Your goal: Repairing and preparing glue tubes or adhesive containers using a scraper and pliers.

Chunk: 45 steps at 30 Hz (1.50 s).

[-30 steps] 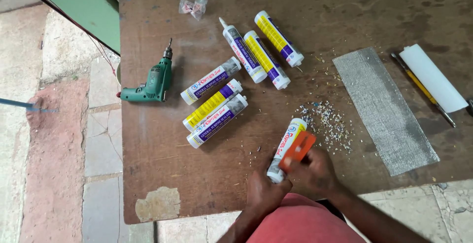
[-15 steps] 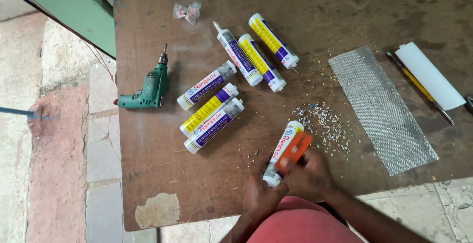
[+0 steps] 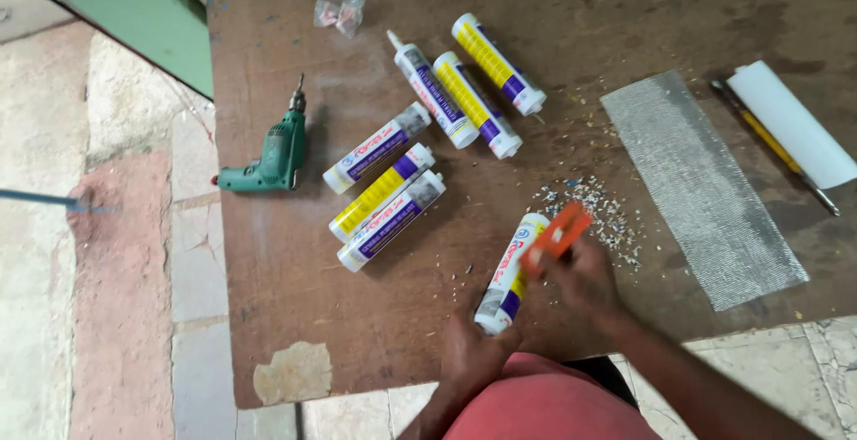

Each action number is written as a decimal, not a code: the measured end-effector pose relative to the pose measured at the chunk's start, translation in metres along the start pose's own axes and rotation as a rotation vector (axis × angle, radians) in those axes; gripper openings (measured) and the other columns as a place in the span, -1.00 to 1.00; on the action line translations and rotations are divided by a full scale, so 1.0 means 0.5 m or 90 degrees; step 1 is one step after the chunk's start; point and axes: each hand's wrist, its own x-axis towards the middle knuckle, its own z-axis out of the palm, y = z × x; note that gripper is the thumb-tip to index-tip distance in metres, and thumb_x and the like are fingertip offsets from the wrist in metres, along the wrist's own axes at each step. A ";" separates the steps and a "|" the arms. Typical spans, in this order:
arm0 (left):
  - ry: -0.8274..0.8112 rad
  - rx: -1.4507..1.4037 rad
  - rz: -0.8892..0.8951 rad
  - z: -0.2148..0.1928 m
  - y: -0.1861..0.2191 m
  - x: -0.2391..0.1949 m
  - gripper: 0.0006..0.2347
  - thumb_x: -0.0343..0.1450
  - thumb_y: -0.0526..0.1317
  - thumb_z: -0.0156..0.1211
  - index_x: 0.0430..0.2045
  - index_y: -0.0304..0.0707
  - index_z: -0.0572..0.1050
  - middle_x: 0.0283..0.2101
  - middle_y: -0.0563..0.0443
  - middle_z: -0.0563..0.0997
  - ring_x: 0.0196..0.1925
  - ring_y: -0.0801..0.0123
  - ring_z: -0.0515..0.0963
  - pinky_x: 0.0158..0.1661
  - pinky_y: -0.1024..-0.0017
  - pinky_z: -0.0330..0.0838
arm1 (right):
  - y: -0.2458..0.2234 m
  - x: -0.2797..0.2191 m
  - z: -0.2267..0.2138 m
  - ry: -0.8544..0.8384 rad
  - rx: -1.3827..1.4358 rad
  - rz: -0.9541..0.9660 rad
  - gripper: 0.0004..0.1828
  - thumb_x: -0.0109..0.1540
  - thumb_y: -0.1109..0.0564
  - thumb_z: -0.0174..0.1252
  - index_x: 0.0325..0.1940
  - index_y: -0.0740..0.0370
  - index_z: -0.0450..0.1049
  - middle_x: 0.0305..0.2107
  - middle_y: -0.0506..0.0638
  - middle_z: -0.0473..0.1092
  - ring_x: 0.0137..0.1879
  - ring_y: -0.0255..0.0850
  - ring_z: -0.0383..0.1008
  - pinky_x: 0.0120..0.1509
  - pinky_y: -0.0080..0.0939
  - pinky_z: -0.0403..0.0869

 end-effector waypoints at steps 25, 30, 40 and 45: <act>0.013 0.065 0.025 0.003 0.003 -0.012 -0.37 0.10 -0.31 0.33 0.17 -0.29 0.46 -0.25 -0.16 0.73 -0.27 0.32 0.74 -0.23 0.37 0.58 | 0.021 -0.027 0.027 0.008 -0.074 0.034 -0.80 0.24 0.11 0.30 -0.23 0.34 0.59 -0.40 0.02 0.57 -0.30 -0.33 0.51 -0.22 -0.23 0.51; -0.004 0.041 0.000 -0.004 0.036 -0.012 -0.37 0.10 -0.32 0.32 0.16 -0.27 0.44 -0.26 -0.14 0.73 -0.30 0.32 0.73 -0.25 0.36 0.58 | -0.078 -0.064 0.045 -0.072 0.074 -0.024 -0.79 0.19 0.11 0.29 -0.18 0.29 0.53 -0.37 -0.05 0.55 -0.28 -0.38 0.54 -0.21 -0.27 0.54; 0.013 0.023 0.017 0.002 0.021 -0.011 -0.44 0.11 -0.32 0.32 0.08 -0.32 0.50 -0.27 -0.19 0.74 -0.28 0.26 0.74 -0.23 0.32 0.59 | -0.056 -0.065 0.034 -0.032 0.047 0.022 -0.81 0.18 0.08 0.28 -0.26 0.27 0.60 -0.43 -0.06 0.58 -0.34 -0.39 0.53 -0.29 -0.32 0.52; 0.028 0.083 0.013 0.001 0.031 -0.020 -0.39 0.10 -0.29 0.37 0.12 -0.28 0.46 -0.26 -0.18 0.72 -0.27 0.24 0.74 -0.23 0.32 0.58 | -0.030 -0.077 0.047 -0.060 -0.007 0.011 -0.80 0.22 0.10 0.30 -0.22 0.31 0.59 -0.42 -0.01 0.55 -0.32 -0.36 0.49 -0.26 -0.28 0.48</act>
